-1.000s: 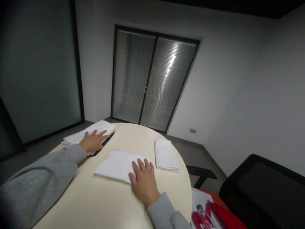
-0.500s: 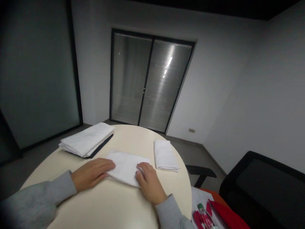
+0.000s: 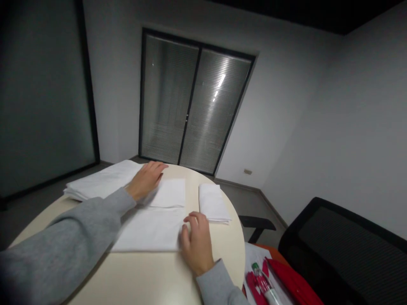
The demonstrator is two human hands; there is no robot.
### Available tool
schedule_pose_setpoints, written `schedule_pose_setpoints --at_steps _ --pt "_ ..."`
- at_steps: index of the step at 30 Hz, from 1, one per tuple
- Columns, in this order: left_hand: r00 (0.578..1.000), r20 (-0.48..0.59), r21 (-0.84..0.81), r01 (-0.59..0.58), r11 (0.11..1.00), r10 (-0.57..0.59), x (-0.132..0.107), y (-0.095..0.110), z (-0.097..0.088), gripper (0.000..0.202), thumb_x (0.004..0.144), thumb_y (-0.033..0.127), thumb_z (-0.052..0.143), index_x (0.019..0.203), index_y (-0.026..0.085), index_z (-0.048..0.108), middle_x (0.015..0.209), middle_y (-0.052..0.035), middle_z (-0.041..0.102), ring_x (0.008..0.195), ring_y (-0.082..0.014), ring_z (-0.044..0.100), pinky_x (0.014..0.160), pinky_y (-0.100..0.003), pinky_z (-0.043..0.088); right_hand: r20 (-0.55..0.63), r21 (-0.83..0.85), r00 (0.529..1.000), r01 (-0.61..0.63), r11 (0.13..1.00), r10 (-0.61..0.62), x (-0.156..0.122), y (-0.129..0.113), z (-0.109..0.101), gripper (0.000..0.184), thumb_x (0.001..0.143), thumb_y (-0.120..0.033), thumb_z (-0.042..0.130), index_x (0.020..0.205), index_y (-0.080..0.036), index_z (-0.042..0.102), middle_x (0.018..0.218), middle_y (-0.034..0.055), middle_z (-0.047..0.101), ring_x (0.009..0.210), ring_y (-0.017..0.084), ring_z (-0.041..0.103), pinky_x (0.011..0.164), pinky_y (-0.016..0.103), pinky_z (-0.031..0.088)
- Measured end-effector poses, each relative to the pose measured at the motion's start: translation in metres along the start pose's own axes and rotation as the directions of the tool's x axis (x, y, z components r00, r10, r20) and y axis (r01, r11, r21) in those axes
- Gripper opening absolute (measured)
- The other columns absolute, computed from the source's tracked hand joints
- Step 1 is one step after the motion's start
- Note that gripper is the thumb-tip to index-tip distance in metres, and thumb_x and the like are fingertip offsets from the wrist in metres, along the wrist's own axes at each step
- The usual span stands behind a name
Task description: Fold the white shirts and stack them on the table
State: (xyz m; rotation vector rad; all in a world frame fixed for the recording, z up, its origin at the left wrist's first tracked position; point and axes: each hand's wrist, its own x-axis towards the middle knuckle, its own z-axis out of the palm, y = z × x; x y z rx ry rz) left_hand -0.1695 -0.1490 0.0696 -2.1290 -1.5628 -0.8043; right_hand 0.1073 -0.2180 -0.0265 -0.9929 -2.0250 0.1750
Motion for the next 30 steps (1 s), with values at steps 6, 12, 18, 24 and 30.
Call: schedule_pose_setpoints --at_steps 6,12,18,24,30 --pt "0.85 0.446 -0.302 -0.154 0.941 0.282 -0.069 0.017 0.042 0.037 0.102 0.041 0.054 0.135 0.025 0.063 0.135 -0.0077 0.069 0.123 -0.0274 0.062 0.106 -0.042 0.045 0.536 -0.078 0.842 0.126 0.989 -0.065 -0.011 -0.018 0.001 0.049 0.094 -0.031 0.064 0.142 -0.026 0.058 0.153 0.01 0.052 0.142 0.029 0.045 0.12 0.047 0.035" --pt "0.832 0.515 -0.242 -0.086 0.966 0.203 -0.076 0.007 0.052 0.042 0.107 0.047 0.04 0.13 0.025 0.068 0.136 -0.0087 0.07 0.125 -0.0286 0.059 0.105 -0.045 0.044 0.597 -0.077 0.802 0.097 0.992 -0.032 -0.013 -0.018 0.004 0.055 0.097 -0.04 0.061 0.149 -0.024 0.054 0.159 0.0095 0.049 0.149 0.028 0.039 0.126 0.043 0.028" --pt "0.834 0.547 -0.045 -0.056 0.997 0.071 -0.071 0.029 0.048 0.049 0.107 0.049 0.035 0.11 0.022 0.076 0.118 -0.0143 0.074 0.114 -0.0345 0.063 0.092 -0.049 0.05 0.578 -0.075 0.815 0.099 0.992 -0.038 -0.014 -0.02 0.004 0.051 0.096 -0.036 0.062 0.145 -0.024 0.056 0.153 0.0092 0.054 0.145 0.027 0.043 0.125 0.042 0.03" --pt "0.876 0.482 0.064 -0.044 0.997 0.008 -0.029 0.006 0.07 0.052 0.102 0.051 0.048 0.139 0.018 0.064 0.152 -0.0185 0.057 0.14 -0.0391 0.049 0.116 -0.058 0.031 0.57 -0.066 0.819 0.122 0.99 -0.063 -0.013 -0.027 0.001 0.037 0.094 -0.03 0.064 0.131 -0.023 0.063 0.136 0.0084 0.061 0.133 0.027 0.05 0.118 0.04 0.038" --pt "0.941 0.313 0.207 0.069 0.976 -0.132 0.034 -0.019 0.064 0.057 0.094 0.025 0.058 0.151 0.021 0.052 0.171 -0.0131 0.029 0.157 -0.0402 0.024 0.122 -0.064 0.015 0.531 -0.06 0.847 0.078 0.995 -0.034 -0.016 -0.031 -0.002 0.031 0.095 -0.035 0.067 0.125 -0.027 0.066 0.128 0.0059 0.063 0.123 0.026 0.053 0.109 0.04 0.043"
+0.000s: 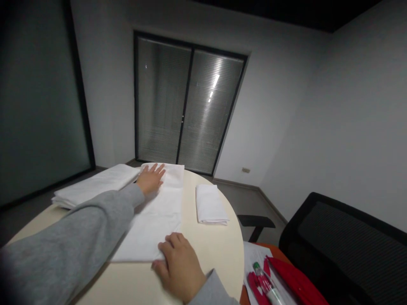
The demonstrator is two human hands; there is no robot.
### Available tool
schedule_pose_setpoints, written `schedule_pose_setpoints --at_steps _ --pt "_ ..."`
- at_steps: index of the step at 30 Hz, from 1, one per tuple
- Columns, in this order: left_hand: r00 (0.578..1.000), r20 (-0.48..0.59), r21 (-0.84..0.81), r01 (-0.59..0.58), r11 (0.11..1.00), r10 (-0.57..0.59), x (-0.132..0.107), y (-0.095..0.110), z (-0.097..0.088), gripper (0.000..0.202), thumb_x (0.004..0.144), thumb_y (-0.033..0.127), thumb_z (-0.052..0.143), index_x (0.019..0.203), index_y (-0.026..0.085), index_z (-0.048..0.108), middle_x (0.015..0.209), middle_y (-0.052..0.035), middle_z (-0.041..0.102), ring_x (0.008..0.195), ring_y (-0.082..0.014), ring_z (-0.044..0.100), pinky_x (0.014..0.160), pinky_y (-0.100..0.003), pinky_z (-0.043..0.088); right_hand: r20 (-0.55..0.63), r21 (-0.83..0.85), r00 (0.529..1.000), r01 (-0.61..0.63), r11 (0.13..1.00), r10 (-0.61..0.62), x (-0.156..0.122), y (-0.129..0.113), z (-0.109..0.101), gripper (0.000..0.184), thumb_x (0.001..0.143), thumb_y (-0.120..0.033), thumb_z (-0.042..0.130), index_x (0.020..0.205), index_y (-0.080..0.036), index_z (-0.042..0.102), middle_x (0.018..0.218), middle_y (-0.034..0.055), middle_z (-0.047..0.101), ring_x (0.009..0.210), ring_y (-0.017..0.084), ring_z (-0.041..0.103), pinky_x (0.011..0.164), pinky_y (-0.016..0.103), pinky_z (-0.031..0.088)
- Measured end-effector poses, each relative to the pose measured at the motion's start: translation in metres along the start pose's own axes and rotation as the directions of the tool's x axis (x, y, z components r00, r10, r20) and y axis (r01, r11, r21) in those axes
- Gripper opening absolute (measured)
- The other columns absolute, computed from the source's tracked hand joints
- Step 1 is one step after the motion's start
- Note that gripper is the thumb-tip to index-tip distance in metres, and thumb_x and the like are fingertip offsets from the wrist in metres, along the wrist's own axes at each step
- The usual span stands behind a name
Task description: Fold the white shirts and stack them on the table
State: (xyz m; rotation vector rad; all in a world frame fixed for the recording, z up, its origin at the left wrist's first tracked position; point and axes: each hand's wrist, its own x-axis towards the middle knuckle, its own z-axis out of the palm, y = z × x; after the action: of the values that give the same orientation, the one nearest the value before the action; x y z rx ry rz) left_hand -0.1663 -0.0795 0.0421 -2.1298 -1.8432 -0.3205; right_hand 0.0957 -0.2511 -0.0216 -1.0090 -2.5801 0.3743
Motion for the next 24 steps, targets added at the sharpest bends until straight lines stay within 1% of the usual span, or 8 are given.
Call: schedule_pose_setpoints --at_steps 3,7,9,12,16,19,21,24 --pt "0.992 -0.043 -0.047 -0.122 0.991 0.12 -0.019 0.012 -0.004 0.053 0.096 0.026 0.055 0.149 0.022 0.054 0.167 -0.0123 0.039 0.152 -0.0372 0.036 0.122 -0.059 0.023 -0.01 -0.006 0.999 -0.039 0.999 0.039 0.002 0.0 0.0 0.018 0.1 -0.039 0.061 0.11 -0.027 0.07 0.113 0.0047 0.066 0.111 0.026 0.057 0.099 0.041 0.046" --pt "0.944 0.217 -0.277 -0.185 0.943 0.249 -0.079 0.026 -0.002 0.049 0.102 0.043 0.047 0.144 0.022 0.059 0.151 -0.0149 0.059 0.134 -0.0359 0.057 0.107 -0.052 0.046 -0.163 0.095 0.965 -0.193 0.977 0.206 0.007 0.01 0.002 0.014 0.098 -0.029 0.056 0.105 -0.025 0.068 0.109 0.0074 0.065 0.106 0.027 0.059 0.096 0.043 0.048" --pt "0.898 0.286 -0.374 -0.216 0.902 0.334 -0.109 0.026 -0.002 0.047 0.102 0.049 0.046 0.14 0.024 0.062 0.142 -0.0127 0.066 0.128 -0.0338 0.061 0.103 -0.048 0.049 -0.278 0.196 0.917 -0.237 0.952 0.286 0.008 0.02 0.007 0.029 0.094 -0.026 0.057 0.121 -0.023 0.063 0.119 0.0112 0.064 0.114 0.029 0.058 0.103 0.046 0.047" --pt "0.908 0.259 -0.419 -0.2 0.885 0.328 -0.134 0.021 -0.005 0.045 0.099 0.045 0.054 0.138 0.025 0.062 0.135 -0.011 0.068 0.124 -0.032 0.062 0.105 -0.046 0.048 -0.303 0.342 0.872 -0.278 0.898 0.385 0.01 0.035 0.017 0.056 0.089 -0.03 0.059 0.143 -0.019 0.049 0.129 0.0155 0.062 0.122 0.032 0.057 0.11 0.051 0.045" --pt "0.917 0.209 -0.495 -0.201 0.845 0.34 -0.134 0.019 -0.024 0.049 0.09 0.035 0.064 0.138 0.027 0.058 0.137 -0.0076 0.065 0.124 -0.0286 0.063 0.106 -0.04 0.048 -0.21 0.464 0.878 -0.299 0.834 0.431 0.015 0.043 0.023 0.081 0.08 -0.031 0.066 0.155 -0.017 0.036 0.14 0.0158 0.058 0.128 0.031 0.056 0.114 0.049 0.045" --pt "0.898 0.155 -0.512 -0.284 0.811 0.413 -0.141 0.031 -0.055 0.048 0.091 0.027 0.062 0.139 0.032 0.057 0.13 -0.0044 0.067 0.118 -0.0274 0.066 0.099 -0.038 0.051 -0.183 0.55 0.898 -0.244 0.799 0.4 0.013 0.037 0.012 0.09 0.077 -0.025 0.067 0.159 -0.021 0.03 0.145 0.0126 0.056 0.125 0.027 0.059 0.111 0.046 0.047" --pt "0.882 0.135 -0.503 -0.331 0.798 0.451 -0.162 0.043 -0.08 0.052 0.091 0.023 0.06 0.141 0.036 0.056 0.126 -0.0035 0.069 0.114 -0.0281 0.068 0.095 -0.04 0.052 -0.196 0.604 0.918 -0.164 0.78 0.345 0.004 0.027 -0.001 0.082 0.078 -0.024 0.068 0.155 -0.025 0.04 0.138 0.0091 0.062 0.118 0.025 0.062 0.109 0.044 0.048" --pt "0.829 0.136 -0.606 -0.363 0.708 0.542 -0.209 0.054 -0.109 0.049 0.092 0.031 0.065 0.14 0.043 0.058 0.119 -0.0015 0.074 0.101 -0.0257 0.071 0.087 -0.036 0.054 -0.247 0.613 0.953 0.014 0.79 0.174 -0.02 0.007 -0.021 0.038 0.086 -0.027 0.068 0.124 -0.03 0.066 0.114 0.0042 0.07 0.107 0.023 0.065 0.099 0.04 0.052"
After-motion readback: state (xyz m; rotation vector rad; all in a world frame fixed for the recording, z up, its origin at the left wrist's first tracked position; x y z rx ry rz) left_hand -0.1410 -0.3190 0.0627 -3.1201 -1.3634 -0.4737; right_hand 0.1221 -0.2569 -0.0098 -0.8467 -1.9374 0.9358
